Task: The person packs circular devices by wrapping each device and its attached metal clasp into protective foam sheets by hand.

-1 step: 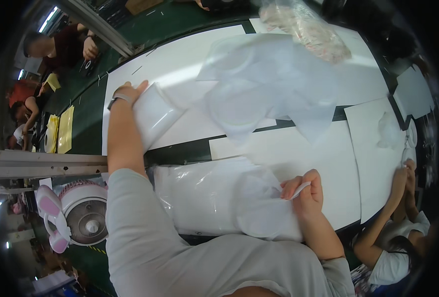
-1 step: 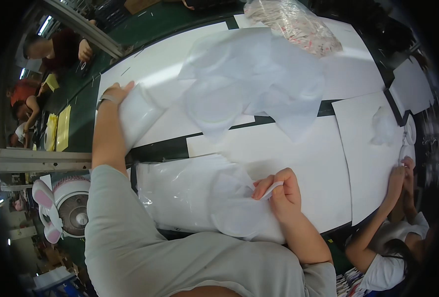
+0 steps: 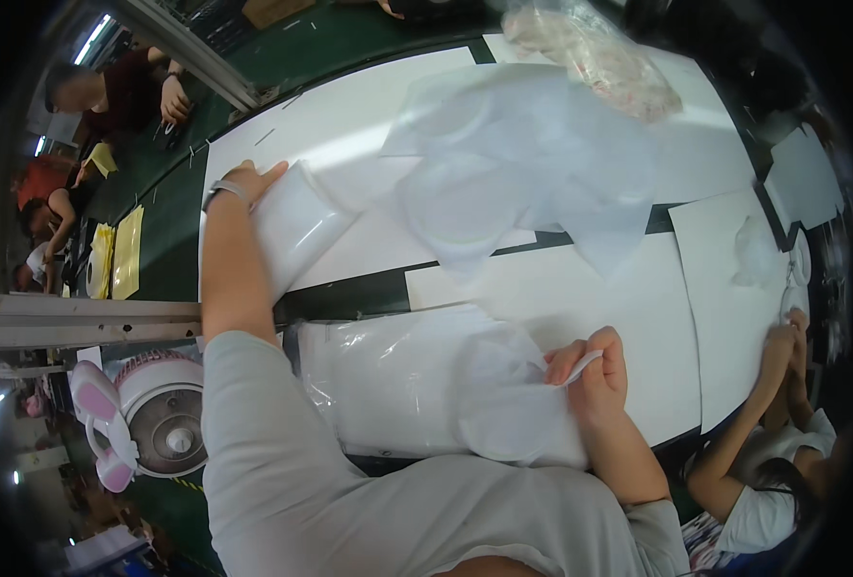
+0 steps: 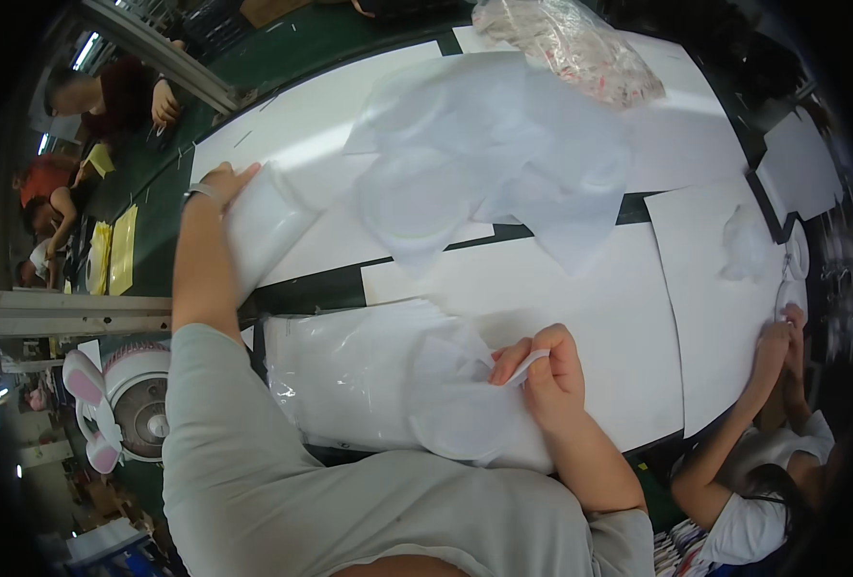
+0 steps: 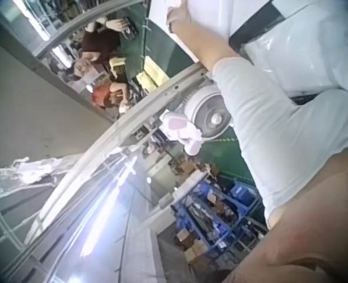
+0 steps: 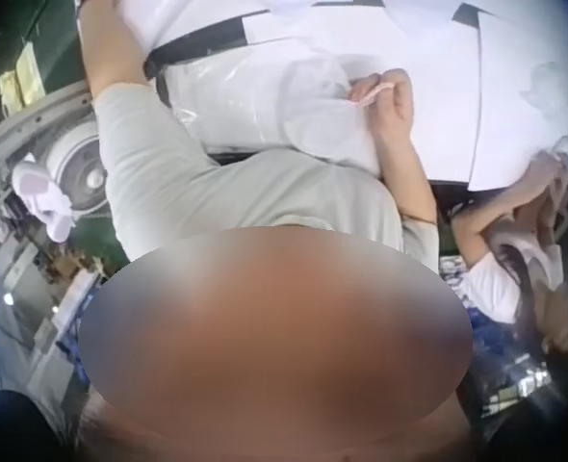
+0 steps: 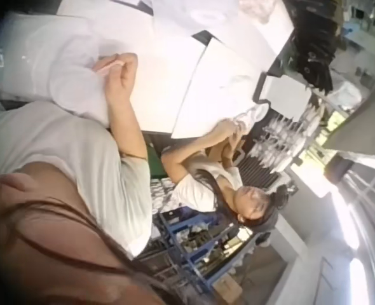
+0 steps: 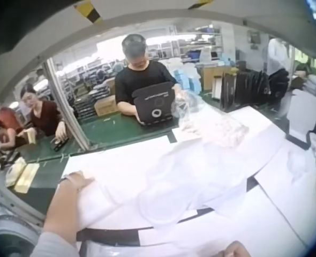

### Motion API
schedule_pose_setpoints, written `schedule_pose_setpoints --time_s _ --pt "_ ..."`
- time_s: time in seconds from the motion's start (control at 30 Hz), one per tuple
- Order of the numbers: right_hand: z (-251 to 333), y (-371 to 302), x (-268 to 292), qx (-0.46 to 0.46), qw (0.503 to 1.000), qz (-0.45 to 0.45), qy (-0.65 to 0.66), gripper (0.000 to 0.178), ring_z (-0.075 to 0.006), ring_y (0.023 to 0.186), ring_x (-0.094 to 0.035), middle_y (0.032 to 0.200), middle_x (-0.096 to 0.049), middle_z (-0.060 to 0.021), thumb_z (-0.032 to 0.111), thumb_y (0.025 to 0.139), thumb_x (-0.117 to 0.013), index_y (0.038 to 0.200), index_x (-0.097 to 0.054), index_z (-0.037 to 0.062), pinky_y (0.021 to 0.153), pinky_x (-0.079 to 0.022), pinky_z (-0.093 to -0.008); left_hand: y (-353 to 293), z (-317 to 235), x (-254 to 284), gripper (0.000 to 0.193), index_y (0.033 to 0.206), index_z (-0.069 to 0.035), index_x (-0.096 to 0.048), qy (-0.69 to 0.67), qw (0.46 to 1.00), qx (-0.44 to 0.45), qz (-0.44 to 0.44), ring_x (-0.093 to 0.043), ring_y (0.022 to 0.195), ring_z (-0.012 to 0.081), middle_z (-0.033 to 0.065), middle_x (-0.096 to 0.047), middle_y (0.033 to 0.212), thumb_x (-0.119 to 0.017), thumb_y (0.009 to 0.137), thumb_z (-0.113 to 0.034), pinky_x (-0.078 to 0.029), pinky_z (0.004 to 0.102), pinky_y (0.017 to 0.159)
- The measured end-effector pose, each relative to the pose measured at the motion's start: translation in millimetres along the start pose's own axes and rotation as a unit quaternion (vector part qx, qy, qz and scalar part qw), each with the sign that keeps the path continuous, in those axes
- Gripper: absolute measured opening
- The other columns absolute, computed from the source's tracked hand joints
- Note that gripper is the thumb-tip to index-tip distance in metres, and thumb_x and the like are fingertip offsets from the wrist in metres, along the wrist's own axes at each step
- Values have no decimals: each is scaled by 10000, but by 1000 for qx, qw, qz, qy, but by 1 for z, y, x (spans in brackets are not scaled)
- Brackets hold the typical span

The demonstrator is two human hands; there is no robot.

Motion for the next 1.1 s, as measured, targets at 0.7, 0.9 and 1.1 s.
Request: schedule_pose_setpoints --time_s 0.7,0.9,1.1 --pt "-4 4 2 -34 997 -40 61 181 -156 756 -559 785 -591 -70 285 1008 -460 1004 -396 116 863 -455 -348 -10 46 19 280 932 -7 -655 -307 940 -52 -142 -622 603 181 107 -666 758 -619 890 -281 -495 331 613" --pt "-2 5 0 -70 991 -79 82 144 -129 760 -537 716 -507 -23 253 1029 -402 994 -420 114 821 -455 -318 -68 -4 79 83 950 -26 -579 -784 596 -121 -120 -532 647 114 43 -591 791 -576 924 -104 -431 225 559" --pt "50 24 -20 -48 957 -96 271 135 -129 751 -514 752 -486 -4 231 1020 -431 991 -474 106 902 -462 -373 -267 -63 46 79 937 -61 -552 -665 653 -332 144 -536 649 69 8 -570 806 -523 891 -4 -452 221 554"
Point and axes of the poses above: each hand's wrist, its own y-axis towards the middle knuckle, its own x-axis out of the back of the hand, z = x × y, the point moved 7 cm from there along y, towards the middle knuckle
